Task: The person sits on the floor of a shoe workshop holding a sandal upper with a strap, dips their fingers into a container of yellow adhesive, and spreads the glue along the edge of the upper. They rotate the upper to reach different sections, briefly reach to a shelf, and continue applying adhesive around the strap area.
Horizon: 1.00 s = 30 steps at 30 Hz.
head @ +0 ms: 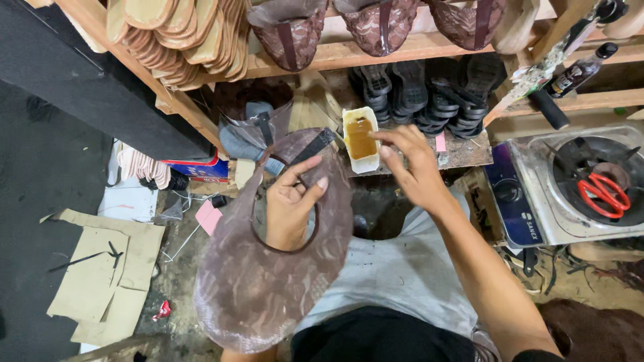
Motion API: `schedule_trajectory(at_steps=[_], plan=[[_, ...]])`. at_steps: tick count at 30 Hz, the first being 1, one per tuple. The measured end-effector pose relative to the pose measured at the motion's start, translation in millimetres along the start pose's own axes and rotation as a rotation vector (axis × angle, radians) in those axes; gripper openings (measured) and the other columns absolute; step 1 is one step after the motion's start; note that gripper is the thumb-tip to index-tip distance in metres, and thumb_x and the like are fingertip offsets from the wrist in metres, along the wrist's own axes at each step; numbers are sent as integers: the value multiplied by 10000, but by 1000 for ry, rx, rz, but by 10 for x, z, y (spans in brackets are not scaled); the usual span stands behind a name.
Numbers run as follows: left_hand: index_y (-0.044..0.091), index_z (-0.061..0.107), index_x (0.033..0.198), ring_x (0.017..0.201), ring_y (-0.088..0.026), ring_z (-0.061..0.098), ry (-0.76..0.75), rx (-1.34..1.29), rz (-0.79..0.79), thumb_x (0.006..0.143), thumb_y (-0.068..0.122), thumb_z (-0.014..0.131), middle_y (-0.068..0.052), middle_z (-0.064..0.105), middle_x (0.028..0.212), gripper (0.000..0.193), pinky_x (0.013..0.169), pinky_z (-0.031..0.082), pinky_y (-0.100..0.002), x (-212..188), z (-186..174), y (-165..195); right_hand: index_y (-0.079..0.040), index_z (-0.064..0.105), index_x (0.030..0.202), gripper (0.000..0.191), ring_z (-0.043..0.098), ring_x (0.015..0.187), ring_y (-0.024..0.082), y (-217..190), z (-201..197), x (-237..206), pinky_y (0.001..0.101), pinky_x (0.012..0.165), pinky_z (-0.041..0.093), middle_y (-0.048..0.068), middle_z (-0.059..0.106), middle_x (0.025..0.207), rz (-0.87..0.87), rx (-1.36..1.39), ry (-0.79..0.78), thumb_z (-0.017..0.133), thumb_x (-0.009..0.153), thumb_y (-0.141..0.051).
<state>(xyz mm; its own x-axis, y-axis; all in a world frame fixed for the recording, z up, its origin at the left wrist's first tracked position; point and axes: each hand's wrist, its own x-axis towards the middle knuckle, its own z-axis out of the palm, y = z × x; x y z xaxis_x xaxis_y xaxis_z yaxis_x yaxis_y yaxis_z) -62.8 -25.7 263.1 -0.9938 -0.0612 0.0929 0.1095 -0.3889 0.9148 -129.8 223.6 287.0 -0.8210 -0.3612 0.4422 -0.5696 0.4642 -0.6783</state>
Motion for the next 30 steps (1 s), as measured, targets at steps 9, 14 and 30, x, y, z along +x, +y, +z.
schedule_trajectory(at_steps=[9,14,30], plan=[[11,544,1421,1013,-81,602,-85,78,-25,845,-57,757,-40,628,1214,619,864,540,-258,-95,41,127,-52,801,905,571,488,1154,391,777,831,552,554,960,312,226,613,1155,-208,-764,-326,642,853,-598],[-25,601,1305,1092,-156,617,-27,482,124,835,-5,852,-67,681,1206,533,964,522,-324,-163,-53,264,-83,814,862,585,505,1126,354,435,558,430,552,1084,306,195,643,1097,-113,-649,-182,528,999,-574],[-16,607,1275,1067,-121,660,-174,342,103,840,11,837,-59,718,1203,493,970,561,-316,-4,256,208,0,755,1102,1006,548,1076,304,-596,-235,-276,426,1082,349,150,636,1026,-166,219,20,53,1048,-718]])
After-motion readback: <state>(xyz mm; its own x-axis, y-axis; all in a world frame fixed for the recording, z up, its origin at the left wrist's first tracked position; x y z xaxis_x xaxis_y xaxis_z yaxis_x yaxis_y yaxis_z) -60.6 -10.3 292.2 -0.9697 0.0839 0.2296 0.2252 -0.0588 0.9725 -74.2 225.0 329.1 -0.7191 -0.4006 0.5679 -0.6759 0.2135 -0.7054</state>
